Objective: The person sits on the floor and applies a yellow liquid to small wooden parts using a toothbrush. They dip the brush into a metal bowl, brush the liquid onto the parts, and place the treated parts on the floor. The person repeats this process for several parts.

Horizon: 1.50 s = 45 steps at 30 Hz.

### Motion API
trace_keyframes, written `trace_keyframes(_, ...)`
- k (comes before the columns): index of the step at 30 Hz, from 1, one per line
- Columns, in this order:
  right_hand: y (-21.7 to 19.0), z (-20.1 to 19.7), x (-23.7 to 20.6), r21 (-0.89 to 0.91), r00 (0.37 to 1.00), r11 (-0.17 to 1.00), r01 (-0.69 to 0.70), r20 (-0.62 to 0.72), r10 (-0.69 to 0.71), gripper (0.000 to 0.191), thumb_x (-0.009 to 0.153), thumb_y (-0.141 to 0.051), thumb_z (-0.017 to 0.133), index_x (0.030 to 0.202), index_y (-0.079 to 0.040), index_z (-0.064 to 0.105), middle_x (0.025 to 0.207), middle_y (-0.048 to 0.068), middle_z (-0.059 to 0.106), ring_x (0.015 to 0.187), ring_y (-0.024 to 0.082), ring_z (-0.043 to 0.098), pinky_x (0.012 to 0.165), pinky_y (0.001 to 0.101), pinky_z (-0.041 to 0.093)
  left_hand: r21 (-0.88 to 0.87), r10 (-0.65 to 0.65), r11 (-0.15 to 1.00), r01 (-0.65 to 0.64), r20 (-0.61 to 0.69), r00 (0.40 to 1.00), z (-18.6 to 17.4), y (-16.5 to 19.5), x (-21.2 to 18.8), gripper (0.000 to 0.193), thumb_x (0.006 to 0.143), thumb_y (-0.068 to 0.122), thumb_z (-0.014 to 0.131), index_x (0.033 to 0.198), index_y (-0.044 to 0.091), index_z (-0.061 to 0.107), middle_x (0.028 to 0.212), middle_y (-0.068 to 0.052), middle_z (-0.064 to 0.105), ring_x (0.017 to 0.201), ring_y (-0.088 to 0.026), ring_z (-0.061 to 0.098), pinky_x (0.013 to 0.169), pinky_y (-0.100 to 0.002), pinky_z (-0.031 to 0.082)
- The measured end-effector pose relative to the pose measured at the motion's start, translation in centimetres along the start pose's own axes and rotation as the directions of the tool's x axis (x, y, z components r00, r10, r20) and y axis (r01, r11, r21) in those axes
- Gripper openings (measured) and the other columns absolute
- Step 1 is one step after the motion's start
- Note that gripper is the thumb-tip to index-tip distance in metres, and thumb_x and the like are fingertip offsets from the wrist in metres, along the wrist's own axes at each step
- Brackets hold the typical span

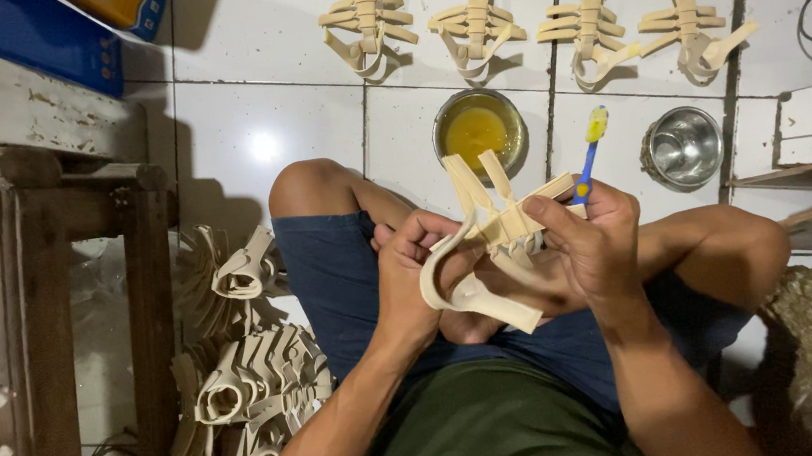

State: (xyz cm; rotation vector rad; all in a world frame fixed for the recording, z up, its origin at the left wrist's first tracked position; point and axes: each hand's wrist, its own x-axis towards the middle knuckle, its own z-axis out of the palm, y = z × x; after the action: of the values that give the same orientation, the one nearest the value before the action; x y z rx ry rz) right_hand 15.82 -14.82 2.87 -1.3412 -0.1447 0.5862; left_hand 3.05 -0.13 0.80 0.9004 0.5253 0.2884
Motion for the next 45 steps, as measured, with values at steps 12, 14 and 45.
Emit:
trace_keyframes(12,1.0,-1.0,0.7,0.104,0.993,0.988,-0.115,-0.027,0.118,0.005,0.093,-0.001,0.073,0.096,0.001,0.069,0.075,0.001,0.063,0.051,0.0,0.039,0.045,0.0183,0.028,0.071,0.15,0.987,-0.145,-0.063,0.987,-2.3,1.4,0.3,0.035,0.093,0.011,0.077,0.124,-0.003,0.069,0.111,-0.011,0.075,0.098,-0.014,0.071,0.089,-0.029,0.06)
trace_keyframes(14,1.3,-1.1,0.8,0.118,0.995,0.988,-0.104,0.011,0.103,0.008,0.097,-0.001,0.072,0.101,0.004,0.067,0.075,0.001,0.06,0.051,0.001,0.038,0.046,0.0195,0.027,0.1,0.162,0.983,-0.156,-0.051,0.985,-2.6,1.4,0.7,0.034,0.095,0.011,0.075,0.126,-0.003,0.067,0.11,-0.01,0.074,0.097,-0.015,0.071,0.087,-0.028,0.06)
trace_keyframes(45,-0.8,3.1,-0.6,-0.196,0.945,0.98,-0.038,0.311,0.099,0.025,0.086,0.001,0.078,0.104,0.002,0.062,0.085,0.002,0.064,0.074,0.006,0.06,0.065,0.0217,0.05,0.213,-0.052,0.977,0.006,0.209,0.976,0.0,3.4,0.7,0.024,0.096,0.019,0.078,0.098,-0.003,0.069,0.075,-0.002,0.069,0.063,-0.006,0.063,0.056,-0.021,0.05)
